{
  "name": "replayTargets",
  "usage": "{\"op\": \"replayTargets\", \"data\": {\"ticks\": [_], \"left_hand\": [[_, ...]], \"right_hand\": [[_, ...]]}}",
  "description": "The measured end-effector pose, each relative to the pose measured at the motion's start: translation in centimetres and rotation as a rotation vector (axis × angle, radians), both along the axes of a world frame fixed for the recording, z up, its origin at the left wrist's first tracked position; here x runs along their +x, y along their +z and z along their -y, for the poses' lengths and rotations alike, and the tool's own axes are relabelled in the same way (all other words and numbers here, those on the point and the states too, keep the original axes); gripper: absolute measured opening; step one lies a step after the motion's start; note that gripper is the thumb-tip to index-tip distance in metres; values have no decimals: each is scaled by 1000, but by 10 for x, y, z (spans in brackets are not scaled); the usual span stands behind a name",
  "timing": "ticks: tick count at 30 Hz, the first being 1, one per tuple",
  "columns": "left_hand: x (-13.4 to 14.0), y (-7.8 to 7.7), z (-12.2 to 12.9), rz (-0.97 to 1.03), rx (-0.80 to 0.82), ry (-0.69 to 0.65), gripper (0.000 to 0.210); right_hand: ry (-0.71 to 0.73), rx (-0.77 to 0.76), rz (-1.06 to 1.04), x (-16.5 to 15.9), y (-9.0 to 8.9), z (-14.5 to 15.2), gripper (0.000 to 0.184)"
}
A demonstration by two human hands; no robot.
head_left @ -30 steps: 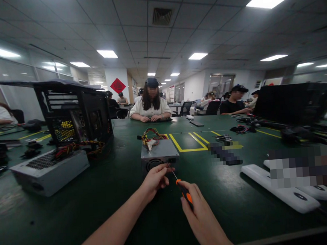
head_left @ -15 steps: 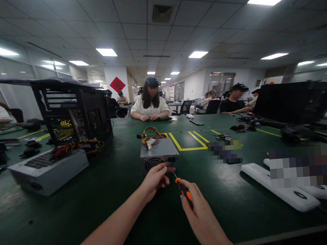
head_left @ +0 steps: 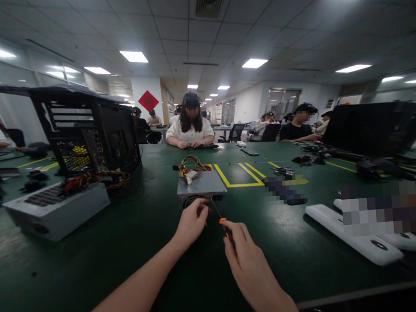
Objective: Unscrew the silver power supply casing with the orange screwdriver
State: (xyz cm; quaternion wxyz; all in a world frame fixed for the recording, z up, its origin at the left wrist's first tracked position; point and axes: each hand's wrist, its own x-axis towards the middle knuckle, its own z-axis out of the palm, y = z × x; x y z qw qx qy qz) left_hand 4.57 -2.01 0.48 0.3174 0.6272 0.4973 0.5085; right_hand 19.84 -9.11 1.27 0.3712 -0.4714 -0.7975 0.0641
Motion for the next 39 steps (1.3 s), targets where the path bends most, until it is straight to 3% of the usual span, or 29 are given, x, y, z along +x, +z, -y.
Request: {"op": "replayTargets", "data": {"ticks": [4, 7, 13, 17, 19, 24, 29, 33, 39], "left_hand": [[-6, 11, 6, -289, 349, 149, 22], [-12, 17, 4, -499, 504, 212, 24], [-18, 12, -13, -751, 532, 216, 30], [-17, 9, -18, -797, 518, 240, 31], [-16, 9, -19, -810, 519, 247, 32], [-17, 6, -18, -872, 532, 254, 33], [-17, 4, -16, -918, 522, 260, 35], [-16, 5, -12, -934, 522, 280, 34], [-14, 7, -9, -935, 517, 293, 35]], "right_hand": [[65, 25, 64, 2, 7, -2, 33], [123, 103, 189, 8, 13, -11, 36], [274, 202, 467, 26, 39, -36, 32], [316, 112, 422, 28, 65, -45, 21], [371, 69, 330, 27, 70, -46, 18], [608, 98, 163, 27, 48, -48, 12], [672, 142, 154, 28, 22, -50, 33], [745, 142, 73, 30, 16, -49, 34], [777, 259, 153, 23, 10, -47, 39]]}}
